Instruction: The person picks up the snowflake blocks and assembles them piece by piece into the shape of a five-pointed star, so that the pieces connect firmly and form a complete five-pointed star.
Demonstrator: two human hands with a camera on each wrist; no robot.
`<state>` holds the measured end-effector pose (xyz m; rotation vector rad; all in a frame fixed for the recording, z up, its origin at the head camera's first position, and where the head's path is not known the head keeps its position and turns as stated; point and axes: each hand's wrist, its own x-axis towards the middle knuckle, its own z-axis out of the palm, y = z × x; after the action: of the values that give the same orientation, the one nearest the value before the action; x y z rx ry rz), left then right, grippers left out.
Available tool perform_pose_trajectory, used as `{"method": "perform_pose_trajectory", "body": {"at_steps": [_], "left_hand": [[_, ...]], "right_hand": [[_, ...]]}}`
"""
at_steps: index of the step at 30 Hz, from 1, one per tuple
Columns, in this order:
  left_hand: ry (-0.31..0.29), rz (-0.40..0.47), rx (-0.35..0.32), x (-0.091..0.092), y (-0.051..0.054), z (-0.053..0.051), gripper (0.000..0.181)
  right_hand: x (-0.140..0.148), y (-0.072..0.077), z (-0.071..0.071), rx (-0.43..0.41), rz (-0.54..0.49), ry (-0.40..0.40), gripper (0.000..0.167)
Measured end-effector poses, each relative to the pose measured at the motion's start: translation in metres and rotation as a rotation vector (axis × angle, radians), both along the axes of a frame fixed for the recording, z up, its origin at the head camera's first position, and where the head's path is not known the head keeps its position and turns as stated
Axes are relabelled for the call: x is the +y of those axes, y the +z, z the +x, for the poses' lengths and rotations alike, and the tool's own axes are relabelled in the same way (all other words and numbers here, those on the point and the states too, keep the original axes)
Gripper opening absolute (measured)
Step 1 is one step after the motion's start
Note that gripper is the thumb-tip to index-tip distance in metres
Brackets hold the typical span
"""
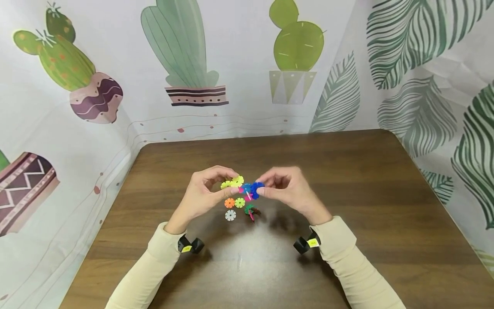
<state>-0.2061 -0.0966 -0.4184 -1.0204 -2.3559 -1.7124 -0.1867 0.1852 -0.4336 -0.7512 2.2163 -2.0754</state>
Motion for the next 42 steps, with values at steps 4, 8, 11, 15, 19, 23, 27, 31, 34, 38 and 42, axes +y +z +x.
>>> {"method": "perform_pose_trajectory", "body": {"at_steps": [4,8,11,15,19,23,27,31,34,38,42], "left_hand": [[-0.023,-0.015,0.008,0.0028,-0.0013,0.0020,0.031],[-0.051,-0.026,0.023,0.0053,-0.0024,0.0025,0.033],[-0.061,-0.033,0.033,0.0062,-0.0023,0.0029,0.035],[-0.076,-0.025,0.035,0.0063,-0.0019,0.0034,0.037],[-0.092,-0.019,0.031,0.0059,-0.0014,0.0037,0.038],[-0.096,-0.026,0.023,0.0050,-0.0004,0.0042,0.040],[-0.100,-0.033,0.018,0.0045,0.0010,0.0048,0.040],[-0.091,-0.047,0.022,0.0041,0.0019,0.0057,0.034],[-0.086,-0.055,0.038,0.0038,0.0023,0.0059,0.028],[-0.094,-0.052,0.054,0.0033,0.0031,0.0061,0.024],[-0.094,-0.055,0.057,0.0024,0.0045,0.0064,0.023]], "right_hand": [[-0.0026,0.0013,0.0020,-0.015,0.000,-0.054,0.019],[-0.0041,0.0021,0.0024,-0.017,0.015,-0.072,0.019],[-0.0044,0.0019,0.0021,-0.017,0.026,-0.069,0.018],[-0.0046,0.0012,0.0015,-0.009,0.032,-0.048,0.017],[-0.0053,0.0013,0.0015,0.005,0.034,-0.029,0.016],[-0.0056,0.0014,0.0017,0.015,0.029,-0.022,0.016],[-0.0061,0.0016,0.0022,0.020,0.018,-0.012,0.016],[-0.0072,0.0021,0.0029,0.011,0.007,-0.012,0.017],[-0.0079,0.0024,0.0037,0.005,0.009,-0.022,0.019],[-0.0082,0.0014,0.0042,0.009,0.022,-0.029,0.019],[-0.0068,0.0004,0.0041,0.015,0.027,-0.040,0.019]]}}
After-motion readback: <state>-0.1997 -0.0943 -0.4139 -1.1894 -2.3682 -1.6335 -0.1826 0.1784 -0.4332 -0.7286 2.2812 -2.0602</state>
